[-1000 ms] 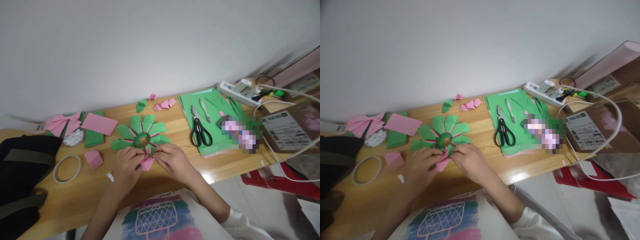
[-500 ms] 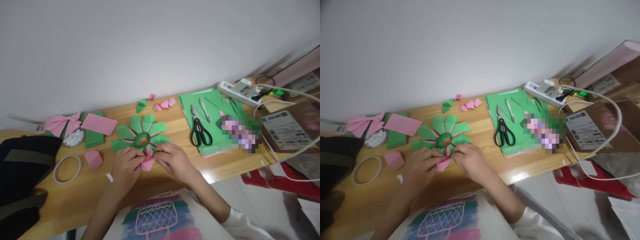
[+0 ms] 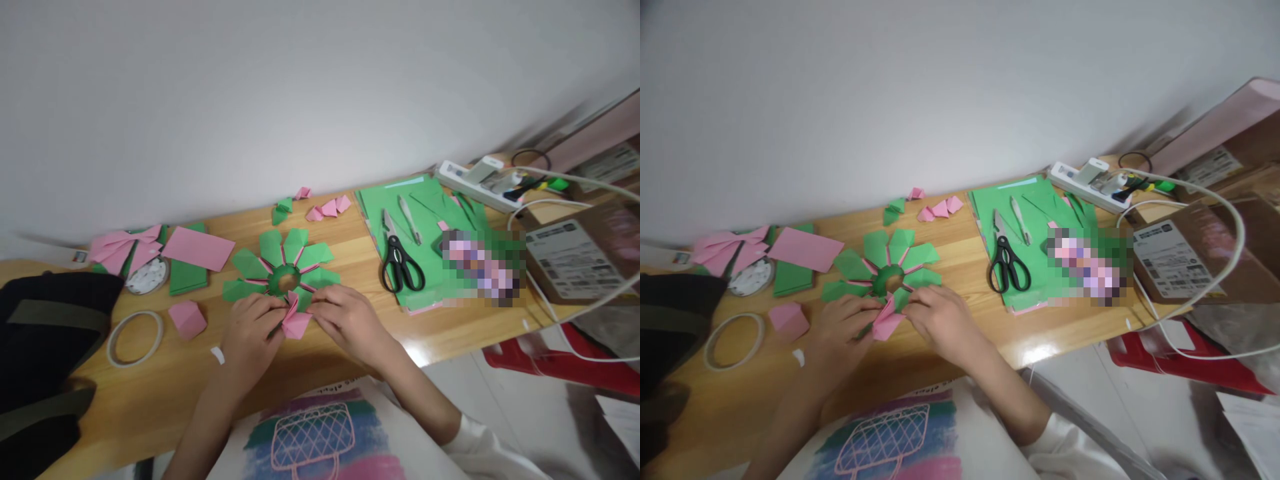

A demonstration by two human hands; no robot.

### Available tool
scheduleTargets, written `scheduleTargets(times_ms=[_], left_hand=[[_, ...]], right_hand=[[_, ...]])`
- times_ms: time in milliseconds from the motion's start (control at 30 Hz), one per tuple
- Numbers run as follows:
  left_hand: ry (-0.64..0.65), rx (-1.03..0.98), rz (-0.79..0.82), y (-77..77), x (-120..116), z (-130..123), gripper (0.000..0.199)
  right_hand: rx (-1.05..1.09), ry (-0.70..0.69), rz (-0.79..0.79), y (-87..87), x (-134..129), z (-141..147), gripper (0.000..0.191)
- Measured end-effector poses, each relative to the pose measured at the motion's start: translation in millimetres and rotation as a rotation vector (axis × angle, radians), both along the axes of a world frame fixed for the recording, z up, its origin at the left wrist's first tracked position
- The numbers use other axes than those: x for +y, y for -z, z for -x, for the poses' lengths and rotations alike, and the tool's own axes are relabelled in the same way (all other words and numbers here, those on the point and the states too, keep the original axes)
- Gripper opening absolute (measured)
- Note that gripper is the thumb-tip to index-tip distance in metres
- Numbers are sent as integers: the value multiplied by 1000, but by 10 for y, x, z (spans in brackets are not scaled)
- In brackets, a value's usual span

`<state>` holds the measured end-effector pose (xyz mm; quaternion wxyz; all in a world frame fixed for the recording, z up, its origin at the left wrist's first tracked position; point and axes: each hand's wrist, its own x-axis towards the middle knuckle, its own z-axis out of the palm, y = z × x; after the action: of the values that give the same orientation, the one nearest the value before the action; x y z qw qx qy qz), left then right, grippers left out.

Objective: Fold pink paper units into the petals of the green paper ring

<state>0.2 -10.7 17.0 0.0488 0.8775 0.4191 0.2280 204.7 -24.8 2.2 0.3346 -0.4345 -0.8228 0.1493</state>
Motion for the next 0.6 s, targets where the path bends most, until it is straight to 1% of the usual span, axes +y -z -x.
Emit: scheduleTargets(times_ms=[133, 233, 367, 500, 600], left_hand=[[-8, -11, -10, -41, 7, -8, 18], [-30, -25, 35, -64, -3, -18, 17], [-65, -31, 86, -81, -14, -31, 24], [-3, -9, 57, -77, -5, -37, 23], [21, -15, 40, -74, 0, -45, 21]], right_hand=[[7, 6, -8, 6, 3, -8, 22], [24, 4, -1, 0, 4, -8, 21], [49, 9, 21, -9, 1, -10, 21], [58, 2, 51, -21, -8, -18, 21], [55, 1, 56, -26, -14, -19, 21]])
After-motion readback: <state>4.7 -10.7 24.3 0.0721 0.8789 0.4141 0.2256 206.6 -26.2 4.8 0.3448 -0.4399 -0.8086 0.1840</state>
